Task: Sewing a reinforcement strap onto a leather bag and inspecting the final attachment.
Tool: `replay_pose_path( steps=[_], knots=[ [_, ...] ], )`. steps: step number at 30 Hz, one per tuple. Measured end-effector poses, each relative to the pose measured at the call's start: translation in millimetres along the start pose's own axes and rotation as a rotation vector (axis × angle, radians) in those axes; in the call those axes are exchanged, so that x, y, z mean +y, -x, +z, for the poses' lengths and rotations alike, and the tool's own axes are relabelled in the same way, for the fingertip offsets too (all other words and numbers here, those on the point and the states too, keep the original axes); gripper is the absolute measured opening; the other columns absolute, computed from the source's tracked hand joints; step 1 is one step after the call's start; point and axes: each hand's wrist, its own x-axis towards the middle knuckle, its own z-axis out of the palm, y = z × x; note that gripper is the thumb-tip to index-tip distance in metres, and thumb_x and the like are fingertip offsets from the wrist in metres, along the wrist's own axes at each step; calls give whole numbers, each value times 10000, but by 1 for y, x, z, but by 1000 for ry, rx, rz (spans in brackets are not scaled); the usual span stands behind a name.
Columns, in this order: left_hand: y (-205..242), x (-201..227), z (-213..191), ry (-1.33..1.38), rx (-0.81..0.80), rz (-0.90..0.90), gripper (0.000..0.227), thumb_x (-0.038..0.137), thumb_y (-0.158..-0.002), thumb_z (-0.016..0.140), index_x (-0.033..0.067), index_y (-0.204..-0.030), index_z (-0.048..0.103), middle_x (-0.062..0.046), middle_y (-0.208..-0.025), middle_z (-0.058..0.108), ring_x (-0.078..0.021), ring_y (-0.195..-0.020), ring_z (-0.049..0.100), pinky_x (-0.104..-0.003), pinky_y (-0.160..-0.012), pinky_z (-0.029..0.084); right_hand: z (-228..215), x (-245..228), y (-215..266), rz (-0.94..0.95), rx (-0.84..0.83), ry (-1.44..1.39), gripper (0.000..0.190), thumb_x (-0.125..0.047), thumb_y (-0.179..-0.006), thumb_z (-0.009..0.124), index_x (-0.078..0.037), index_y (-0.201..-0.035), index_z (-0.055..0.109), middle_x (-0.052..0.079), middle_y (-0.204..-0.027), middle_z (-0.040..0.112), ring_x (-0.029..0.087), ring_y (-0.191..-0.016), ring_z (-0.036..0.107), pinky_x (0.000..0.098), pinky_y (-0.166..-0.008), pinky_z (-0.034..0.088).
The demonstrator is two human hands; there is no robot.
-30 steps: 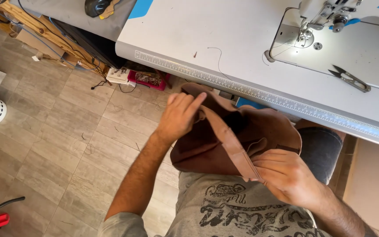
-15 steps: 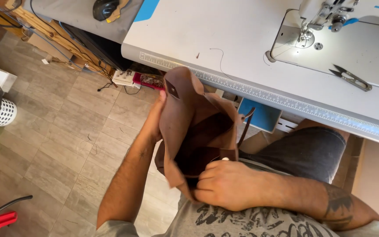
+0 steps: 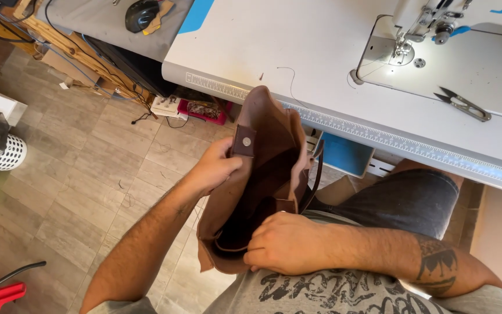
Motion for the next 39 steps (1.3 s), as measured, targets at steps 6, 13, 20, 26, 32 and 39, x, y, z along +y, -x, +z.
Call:
replay_pose_path(
  steps=[6, 13, 20, 26, 32, 39],
  knots=[
    [9, 10, -30, -712, 153, 259, 153, 50, -727, 530, 76, -836, 634, -80, -836, 603, -261, -795, 578, -374, -701, 411, -68, 2, 7, 149, -224, -152, 333, -356, -1024, 580, -123, -1213, 724, 47, -1151, 763, 218, -977, 738, 415, -758, 576],
    [28, 37, -22, -880, 74, 187, 209, 44, -904, 560, -3, -1080, 663, -218, -921, 692, -406, -941, 710, -473, -793, 580, -131, 112, 10, 499, 467, -3, 326, -206, -1022, 654, 12, -1265, 643, 229, -1107, 696, 431, -1063, 667, 520, -906, 518],
    [28, 44, -28, -643, 108, 223, 486, 65, -879, 623, -88, -1339, 590, -328, -1201, 648, -495, -1191, 611, -548, -1007, 498, -118, 150, 6, 903, 242, -424, 414, -377, -1082, 514, -60, -1029, 774, 131, -899, 760, 254, -883, 720, 390, -776, 549],
    [19, 32, -28, -90, 75, 214, 547, 112, -872, 749, -14, -1389, 622, -115, -1102, 726, -168, -1063, 615, -363, -949, 561, -113, 139, 5, 922, 226, -549, 384, -366, -966, 696, -43, -1165, 753, 97, -817, 696, 185, -712, 630, 354, -680, 560],
    [2, 13, -31, 334, 51, 119, 481, 100, -861, 811, -49, -1293, 662, -73, -888, 724, -146, -812, 732, -303, -715, 636, -87, 149, 23, 908, 443, -747, 499, -153, -784, 864, -33, -1247, 724, -21, -883, 550, 74, -796, 560, 210, -732, 513],
    [-12, -3, -39, -28, 93, 293, 488, 84, -744, 892, 12, -1189, 706, -17, -794, 635, -91, -761, 597, -205, -692, 494, -107, 143, 49, 847, 391, -489, 241, -10, -840, 776, -32, -1080, 755, 21, -758, 586, 121, -713, 578, 282, -679, 522]
  ],
)
